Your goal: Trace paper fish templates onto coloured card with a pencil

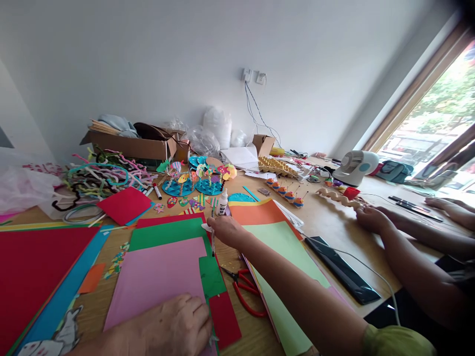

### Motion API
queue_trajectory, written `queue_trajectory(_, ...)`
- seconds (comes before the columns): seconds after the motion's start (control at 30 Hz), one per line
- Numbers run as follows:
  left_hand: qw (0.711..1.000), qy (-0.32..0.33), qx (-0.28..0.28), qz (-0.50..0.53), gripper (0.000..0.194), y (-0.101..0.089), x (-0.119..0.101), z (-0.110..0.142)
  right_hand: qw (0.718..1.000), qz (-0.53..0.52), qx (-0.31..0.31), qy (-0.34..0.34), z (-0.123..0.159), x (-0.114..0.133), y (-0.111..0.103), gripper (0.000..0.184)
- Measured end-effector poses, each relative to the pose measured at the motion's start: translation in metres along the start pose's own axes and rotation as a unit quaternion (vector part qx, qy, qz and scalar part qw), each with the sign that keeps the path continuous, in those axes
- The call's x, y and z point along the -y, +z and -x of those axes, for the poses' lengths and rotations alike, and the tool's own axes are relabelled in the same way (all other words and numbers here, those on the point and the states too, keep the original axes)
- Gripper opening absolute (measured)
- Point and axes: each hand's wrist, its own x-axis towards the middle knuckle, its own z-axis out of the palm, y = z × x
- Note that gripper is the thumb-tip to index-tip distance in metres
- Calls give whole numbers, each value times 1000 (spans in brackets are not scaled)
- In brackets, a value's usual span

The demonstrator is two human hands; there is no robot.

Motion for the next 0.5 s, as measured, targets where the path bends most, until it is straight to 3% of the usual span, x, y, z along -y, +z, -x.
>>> queue_trajectory(0.2,999,-13,-49,17,12,21,4,-3,999,-32,-34,20,0,1,5,31)
queue_trajectory(0.33,991,-85,-62,80,18,30,15,-2,989,-96,-98,63,0,0,5,27)
queue_trajectory(0.5,931,-230,-84,271,41,21,53,0,944,-225,-213,117,17,-9,-8,18)
